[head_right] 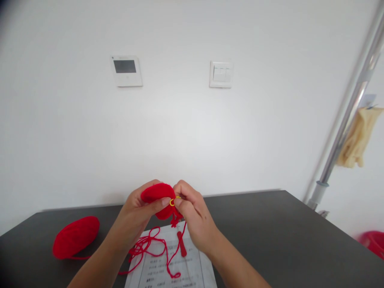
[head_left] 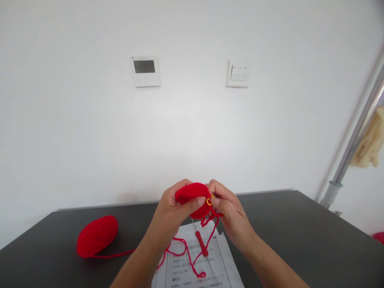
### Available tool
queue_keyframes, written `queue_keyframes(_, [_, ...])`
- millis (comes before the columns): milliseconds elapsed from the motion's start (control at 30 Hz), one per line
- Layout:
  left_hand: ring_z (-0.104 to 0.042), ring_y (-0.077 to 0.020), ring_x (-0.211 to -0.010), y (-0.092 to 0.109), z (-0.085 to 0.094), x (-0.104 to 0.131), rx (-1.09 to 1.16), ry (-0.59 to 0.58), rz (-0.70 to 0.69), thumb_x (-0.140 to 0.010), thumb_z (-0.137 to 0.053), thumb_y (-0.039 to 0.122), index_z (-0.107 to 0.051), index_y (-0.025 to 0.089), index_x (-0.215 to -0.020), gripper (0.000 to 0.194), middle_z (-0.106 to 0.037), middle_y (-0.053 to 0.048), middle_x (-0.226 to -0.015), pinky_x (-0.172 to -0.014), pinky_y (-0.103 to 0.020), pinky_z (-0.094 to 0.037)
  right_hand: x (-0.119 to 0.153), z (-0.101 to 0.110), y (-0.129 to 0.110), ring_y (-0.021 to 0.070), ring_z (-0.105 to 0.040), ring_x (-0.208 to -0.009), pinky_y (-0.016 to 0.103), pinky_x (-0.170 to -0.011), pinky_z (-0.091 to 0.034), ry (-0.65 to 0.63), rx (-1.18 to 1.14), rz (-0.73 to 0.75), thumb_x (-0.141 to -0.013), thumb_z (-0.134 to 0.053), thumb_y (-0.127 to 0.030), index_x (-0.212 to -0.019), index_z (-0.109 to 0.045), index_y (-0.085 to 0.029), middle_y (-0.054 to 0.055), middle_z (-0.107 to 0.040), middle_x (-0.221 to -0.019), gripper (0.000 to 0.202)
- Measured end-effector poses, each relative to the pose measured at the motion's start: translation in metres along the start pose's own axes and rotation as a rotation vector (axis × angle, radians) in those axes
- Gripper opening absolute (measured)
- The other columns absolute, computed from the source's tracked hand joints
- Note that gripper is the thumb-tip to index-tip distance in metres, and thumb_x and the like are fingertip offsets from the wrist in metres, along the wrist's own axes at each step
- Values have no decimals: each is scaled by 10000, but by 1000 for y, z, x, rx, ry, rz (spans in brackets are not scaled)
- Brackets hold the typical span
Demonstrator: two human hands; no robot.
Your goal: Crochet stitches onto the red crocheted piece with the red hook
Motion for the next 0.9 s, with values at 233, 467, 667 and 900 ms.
queue_keyframes(233, [-495,-131,-610,8,2,3,-114,-1,49,-707,-747,313,-646,171,-696,174,-575,15,-637,-580,-249,-398,1,-2,-1,131,-330,-574,247,-551,-285,-18,-23,10,-852,-457,-240,-705,-433,-216,-44,-406,-632,151])
queue_keyframes(467, [-488,-123,-587,11,0,7,-147,5,58,-717,-726,300,-638,178,-685,154,-562,26,-622,-553,-234,-405,0,-2,-3,126,-313,-557,244,-537,-275,-18,-10,-5,-864,-447,-241,-690,-430,-215,-49,-387,-614,177])
queue_keyframes(667, [-483,-124,-598,12,0,6,-179,-3,80,-707,-725,307,-626,173,-692,167,-560,31,-624,-559,-235,-382,0,-3,-3,123,-338,-548,246,-534,-278,-30,-10,-21,-844,-436,-211,-702,-469,-208,-46,-416,-602,146])
queue_keyframes(900, [-457,-114,-626,15,-4,11,-226,-21,152,-769,-675,298,-599,160,-730,162,-541,40,-650,-598,-240,-359,0,-6,-6,115,-338,-548,244,-533,-270,-38,-4,-32,-864,-424,-218,-694,-453,-205,-54,-416,-596,174])
Point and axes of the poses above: each hand's wrist, its own x-axis away from the middle knuckle, its own z-axis out of the back of the hand, y = z × x, the point moved 8 cm from there along -x, towards the middle knuckle
